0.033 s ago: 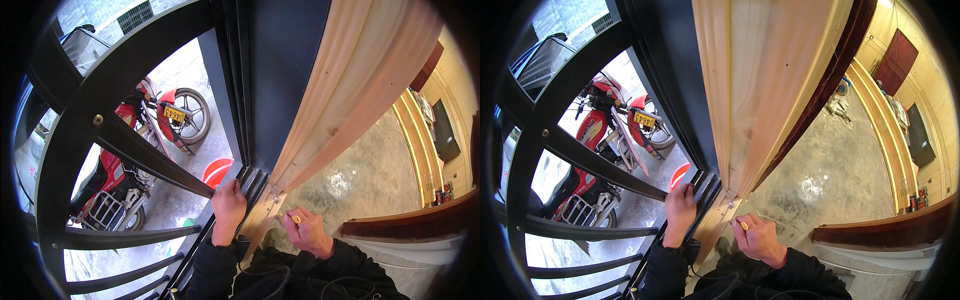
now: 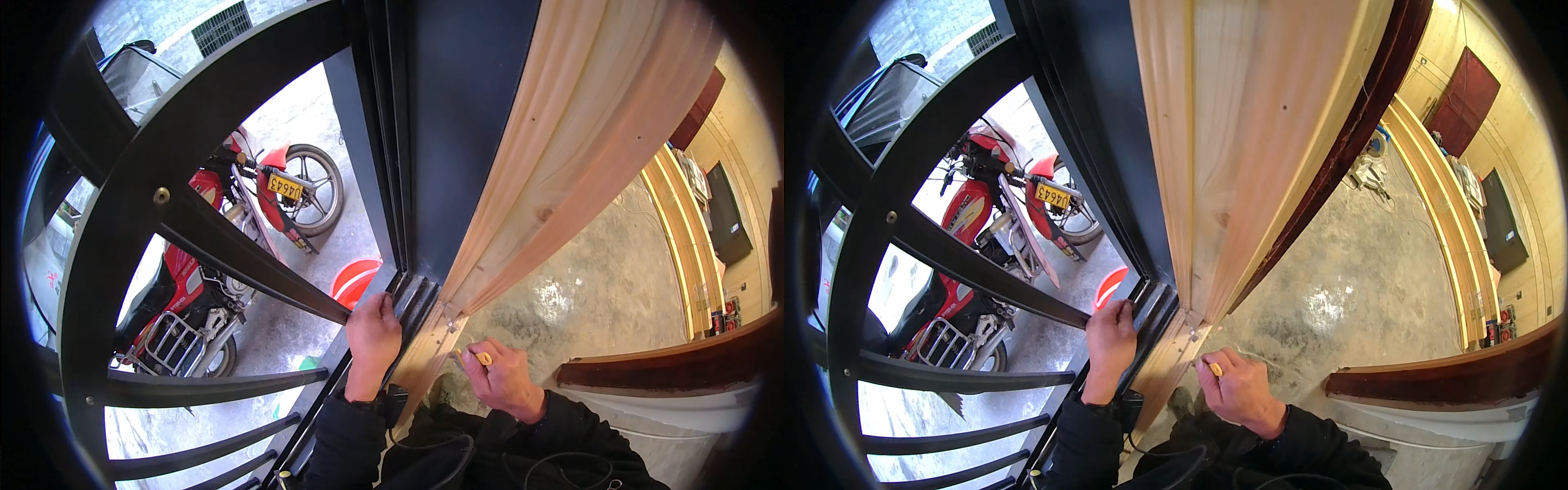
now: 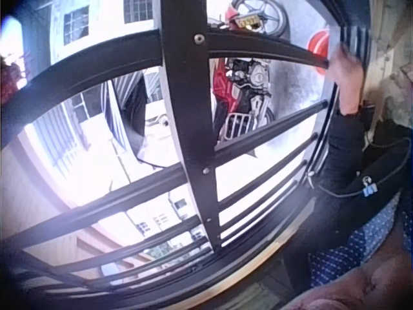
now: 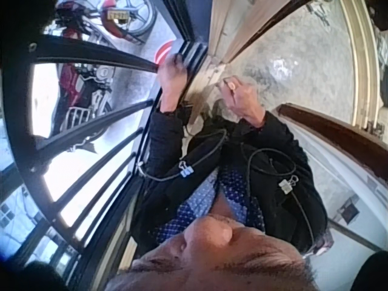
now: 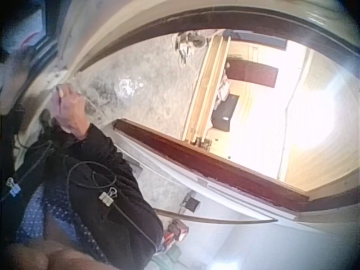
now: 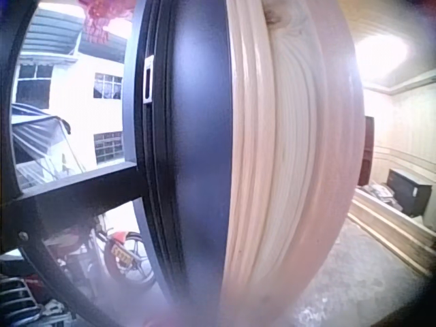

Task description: The person installs a black metal window frame into a wooden opening. They use a yellow utility knife to trim the frame and a screwdriver to secure it. The person repeatedly checks alignment and adjusts the frame position.

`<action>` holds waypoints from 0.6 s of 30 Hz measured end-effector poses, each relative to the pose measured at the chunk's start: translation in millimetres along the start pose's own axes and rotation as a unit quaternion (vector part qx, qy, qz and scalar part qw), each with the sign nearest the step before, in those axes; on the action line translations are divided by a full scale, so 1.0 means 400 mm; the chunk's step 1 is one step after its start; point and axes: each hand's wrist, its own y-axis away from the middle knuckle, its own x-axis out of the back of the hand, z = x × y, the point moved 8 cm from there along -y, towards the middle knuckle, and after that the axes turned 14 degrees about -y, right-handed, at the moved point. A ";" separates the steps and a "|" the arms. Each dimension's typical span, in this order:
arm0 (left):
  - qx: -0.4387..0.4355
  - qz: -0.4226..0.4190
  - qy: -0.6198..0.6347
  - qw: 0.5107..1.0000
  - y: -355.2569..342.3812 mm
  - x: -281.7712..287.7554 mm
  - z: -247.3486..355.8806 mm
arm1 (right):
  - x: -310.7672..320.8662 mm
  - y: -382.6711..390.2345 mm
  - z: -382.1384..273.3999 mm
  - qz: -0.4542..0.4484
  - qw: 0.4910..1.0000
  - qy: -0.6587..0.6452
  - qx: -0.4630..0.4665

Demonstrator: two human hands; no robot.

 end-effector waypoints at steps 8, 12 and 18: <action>0.018 -0.019 0.043 0.999 0.009 0.017 -0.006 | 0.001 0.000 -0.005 -0.003 1.000 -0.002 -0.003; 0.029 -0.022 0.074 0.997 0.030 0.050 0.005 | 0.002 0.001 -0.010 0.003 1.000 0.004 0.007; 0.021 -0.002 0.031 0.999 0.076 0.100 0.012 | -0.002 0.002 -0.016 0.009 1.000 0.008 0.013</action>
